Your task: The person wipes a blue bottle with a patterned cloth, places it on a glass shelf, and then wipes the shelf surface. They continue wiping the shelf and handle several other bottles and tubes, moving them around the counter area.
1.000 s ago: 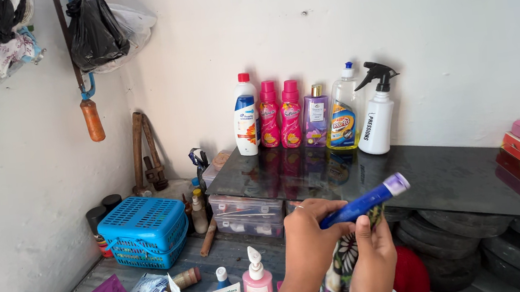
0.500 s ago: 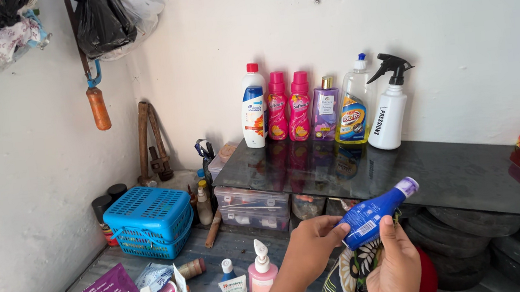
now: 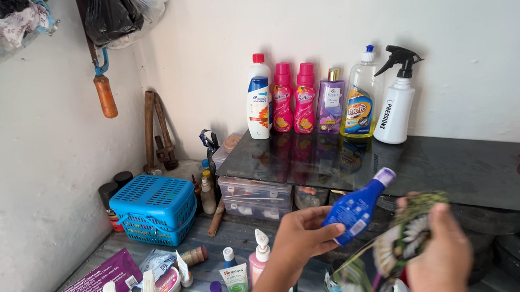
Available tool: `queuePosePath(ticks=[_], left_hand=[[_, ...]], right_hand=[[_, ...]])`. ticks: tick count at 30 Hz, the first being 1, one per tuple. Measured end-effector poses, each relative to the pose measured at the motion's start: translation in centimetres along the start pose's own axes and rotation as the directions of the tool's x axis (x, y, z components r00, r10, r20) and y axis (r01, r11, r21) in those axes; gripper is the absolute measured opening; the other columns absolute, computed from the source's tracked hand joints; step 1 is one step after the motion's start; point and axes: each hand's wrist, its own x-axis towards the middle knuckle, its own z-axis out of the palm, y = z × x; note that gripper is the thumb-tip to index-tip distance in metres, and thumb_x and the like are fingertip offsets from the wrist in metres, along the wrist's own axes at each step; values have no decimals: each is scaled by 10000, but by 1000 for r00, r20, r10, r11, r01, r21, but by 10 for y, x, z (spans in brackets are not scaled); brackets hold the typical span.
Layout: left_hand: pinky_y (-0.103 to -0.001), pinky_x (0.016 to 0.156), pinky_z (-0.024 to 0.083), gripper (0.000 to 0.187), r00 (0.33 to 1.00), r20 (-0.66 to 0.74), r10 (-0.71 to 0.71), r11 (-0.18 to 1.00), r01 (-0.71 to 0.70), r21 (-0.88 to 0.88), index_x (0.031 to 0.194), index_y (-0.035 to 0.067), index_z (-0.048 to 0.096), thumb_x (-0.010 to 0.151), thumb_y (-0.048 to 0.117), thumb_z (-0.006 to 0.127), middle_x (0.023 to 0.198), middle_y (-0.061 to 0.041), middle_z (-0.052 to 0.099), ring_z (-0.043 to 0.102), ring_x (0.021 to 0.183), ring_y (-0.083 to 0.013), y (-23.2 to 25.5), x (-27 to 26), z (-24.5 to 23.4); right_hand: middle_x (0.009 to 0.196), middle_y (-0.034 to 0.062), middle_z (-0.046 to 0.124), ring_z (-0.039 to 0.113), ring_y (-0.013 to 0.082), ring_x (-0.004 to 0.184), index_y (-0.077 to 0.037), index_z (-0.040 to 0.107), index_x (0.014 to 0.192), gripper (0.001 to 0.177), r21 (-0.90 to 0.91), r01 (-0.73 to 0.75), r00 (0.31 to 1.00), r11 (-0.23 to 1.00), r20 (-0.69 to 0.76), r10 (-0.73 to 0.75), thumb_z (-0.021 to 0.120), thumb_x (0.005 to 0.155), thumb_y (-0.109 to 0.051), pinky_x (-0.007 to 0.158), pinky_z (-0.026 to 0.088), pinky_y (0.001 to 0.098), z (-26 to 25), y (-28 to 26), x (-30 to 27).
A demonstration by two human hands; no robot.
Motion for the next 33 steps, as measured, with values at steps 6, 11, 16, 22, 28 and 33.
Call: queuePosePath(ticks=[6, 11, 16, 22, 28, 33], left_hand=[[-286, 831, 650, 455, 983, -174, 65, 994, -78, -73, 1259, -52, 681, 846, 103, 788, 1067, -107, 760, 744, 902, -148, 0, 5, 2], [-303, 747, 623, 377, 981, -88, 175, 983, -170, 69, 1213, -50, 709, 860, 72, 764, 1069, -91, 735, 715, 849, -128, 0, 5, 16], [-257, 709, 591, 405, 959, -145, 243, 908, -172, 381, 1225, -10, 727, 827, 33, 788, 1021, -133, 797, 721, 800, -115, 5, -4, 16], [-275, 720, 630, 378, 971, -174, 163, 958, -113, 264, 1217, -16, 710, 840, -8, 744, 1101, -96, 751, 734, 851, -148, 6, -9, 14], [-301, 797, 653, 389, 983, -152, 98, 991, -81, 109, 1255, -76, 664, 871, -26, 705, 1130, -108, 712, 733, 941, -201, 0, 10, 3], [-342, 782, 658, 383, 991, -120, 59, 997, -53, 56, 1253, -67, 642, 879, -12, 705, 1091, -113, 723, 732, 917, -210, -9, 26, 0]], right_hand=[[1336, 47, 614, 636, 182, 1075, -40, 687, 1279, 305, -643, 418, 908, 642, 273, -317, 586, 994, -75, 901, 523, 320, 34, -10, -14], [1074, 68, 661, 575, 303, 1055, -152, 790, 1134, 382, -531, 820, 472, -214, 838, -273, 729, 782, -17, 885, 501, 415, 62, 16, -48], [1074, 84, 646, 554, 330, 1070, -90, 773, 1170, 416, -454, 814, 361, -363, 884, -296, 711, 776, 26, 936, 487, 436, 66, -7, -42], [1033, 104, 611, 548, 333, 1048, -97, 770, 1164, 351, -601, 729, 500, -328, 794, -346, 721, 837, 21, 906, 483, 422, 69, -14, -32], [1005, 59, 628, 579, 281, 998, -106, 768, 1158, 359, -499, 839, 459, -217, 863, -209, 711, 818, -5, 882, 516, 408, 59, 0, -37], [1004, 78, 627, 577, 297, 1004, -122, 788, 1140, 258, -600, 777, 534, -191, 789, -304, 730, 897, -55, 890, 498, 427, 61, -20, -11]])
